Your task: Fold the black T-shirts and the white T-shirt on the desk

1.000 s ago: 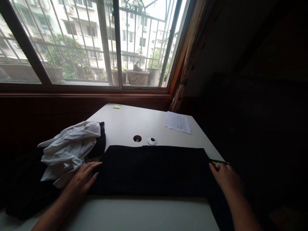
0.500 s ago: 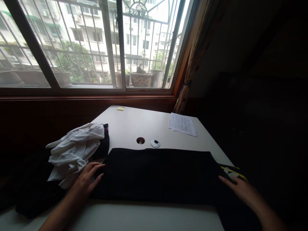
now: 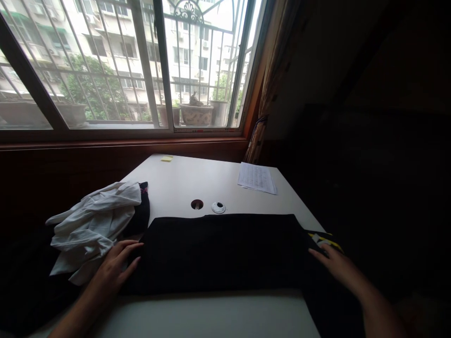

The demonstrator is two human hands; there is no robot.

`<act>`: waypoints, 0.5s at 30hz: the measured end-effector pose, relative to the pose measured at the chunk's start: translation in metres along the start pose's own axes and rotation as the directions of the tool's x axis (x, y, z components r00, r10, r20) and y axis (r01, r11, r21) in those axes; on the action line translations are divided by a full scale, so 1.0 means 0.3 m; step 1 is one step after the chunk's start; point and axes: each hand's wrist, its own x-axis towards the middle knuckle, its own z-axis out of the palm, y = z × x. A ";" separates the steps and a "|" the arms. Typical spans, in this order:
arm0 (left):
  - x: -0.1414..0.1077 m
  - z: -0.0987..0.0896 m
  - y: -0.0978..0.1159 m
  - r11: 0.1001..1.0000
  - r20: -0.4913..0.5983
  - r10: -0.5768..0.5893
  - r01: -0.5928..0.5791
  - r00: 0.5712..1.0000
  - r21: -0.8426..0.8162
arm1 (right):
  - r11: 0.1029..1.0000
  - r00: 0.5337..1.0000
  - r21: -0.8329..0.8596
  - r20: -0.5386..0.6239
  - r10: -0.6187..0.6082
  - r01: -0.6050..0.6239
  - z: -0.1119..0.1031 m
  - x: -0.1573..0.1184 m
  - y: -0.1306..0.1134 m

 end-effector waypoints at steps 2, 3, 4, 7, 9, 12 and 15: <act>0.002 -0.002 0.002 1.000 0.001 0.005 -0.005 1.000 -0.001 | 0.996 0.995 0.077 0.083 0.047 -0.053 -0.007 -0.006 -0.005; 0.003 -0.002 0.003 1.000 0.004 0.005 -0.005 1.000 -0.003 | 0.994 0.995 0.094 0.093 0.047 -0.056 -0.011 -0.008 -0.007; 0.003 -0.002 0.004 1.000 0.008 0.005 -0.005 1.000 -0.006 | 0.993 0.995 0.100 0.094 0.046 -0.055 -0.014 -0.011 -0.009; 0.004 -0.004 0.009 1.000 0.018 -0.002 0.003 1.000 -0.017 | 0.993 0.994 0.095 0.093 0.061 -0.069 -0.023 -0.015 -0.013; 0.004 -0.010 0.018 0.999 0.022 -0.020 0.021 1.000 -0.033 | 0.994 0.994 0.086 0.086 0.066 -0.074 -0.026 -0.014 -0.013; 0.004 -0.025 0.038 0.994 0.022 -0.070 0.072 0.997 -0.079 | 0.996 0.996 0.073 0.074 0.055 -0.060 -0.026 -0.004 0.001; 0.001 -0.037 0.052 0.985 0.036 -0.109 0.113 0.993 -0.130 | 0.996 0.995 0.036 0.067 0.076 -0.079 -0.025 0.016 0.036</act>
